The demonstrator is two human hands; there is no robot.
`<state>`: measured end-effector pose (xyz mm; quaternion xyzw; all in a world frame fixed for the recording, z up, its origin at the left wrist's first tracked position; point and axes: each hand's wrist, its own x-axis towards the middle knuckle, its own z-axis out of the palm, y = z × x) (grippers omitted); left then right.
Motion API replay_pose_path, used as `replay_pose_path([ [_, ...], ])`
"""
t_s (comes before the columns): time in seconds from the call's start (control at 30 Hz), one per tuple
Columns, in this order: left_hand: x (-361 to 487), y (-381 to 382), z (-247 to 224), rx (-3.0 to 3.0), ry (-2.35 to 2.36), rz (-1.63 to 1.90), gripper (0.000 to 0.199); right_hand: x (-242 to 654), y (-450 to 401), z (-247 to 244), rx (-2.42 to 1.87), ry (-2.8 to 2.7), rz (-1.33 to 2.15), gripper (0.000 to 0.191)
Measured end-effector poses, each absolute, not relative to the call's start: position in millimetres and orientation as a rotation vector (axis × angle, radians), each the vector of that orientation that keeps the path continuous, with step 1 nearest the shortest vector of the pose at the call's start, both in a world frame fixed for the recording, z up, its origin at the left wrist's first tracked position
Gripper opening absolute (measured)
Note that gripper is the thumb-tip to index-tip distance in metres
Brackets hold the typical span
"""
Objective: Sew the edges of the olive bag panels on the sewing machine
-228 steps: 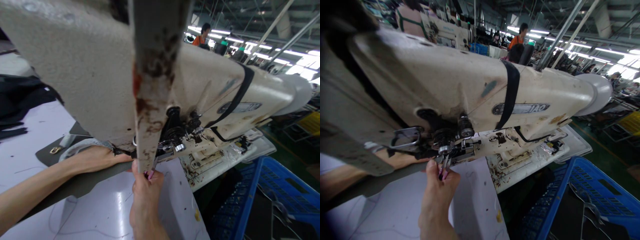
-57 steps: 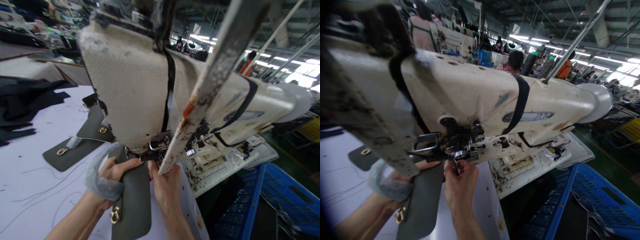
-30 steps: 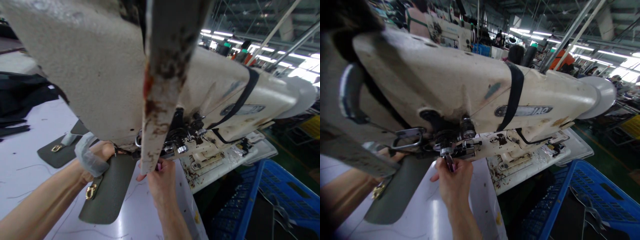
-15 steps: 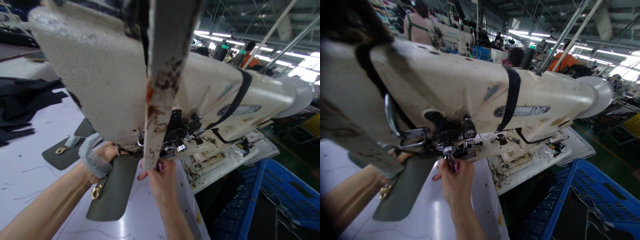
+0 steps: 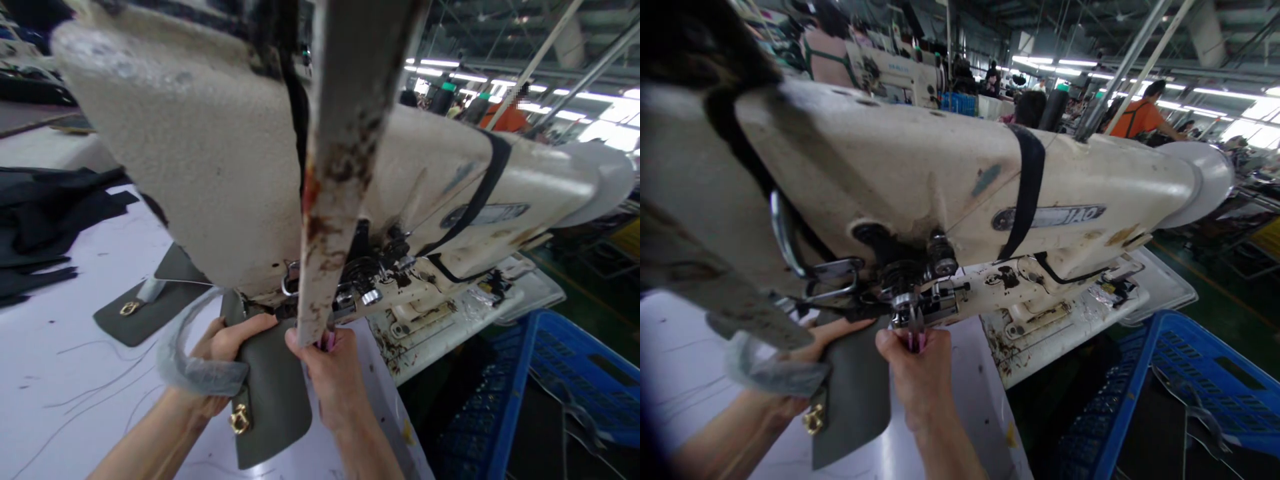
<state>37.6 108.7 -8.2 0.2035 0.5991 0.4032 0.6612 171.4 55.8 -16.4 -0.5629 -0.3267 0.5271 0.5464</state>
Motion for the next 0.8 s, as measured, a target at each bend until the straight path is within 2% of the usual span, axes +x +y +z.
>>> replay_pose_path([
  [0.2, 44.6, 97.2, -12.2, 0.415, 1.238, 0.882, 0.040, 180.7, 53.5, -18.9, -1.285, -0.750, 1.297, 0.021],
  [0.8, 48.3, 97.8, -20.1, 0.444, 1.259, 0.961, 0.048, 185.7, 57.9, -23.5, -1.281, -0.774, 1.293, 0.017],
])
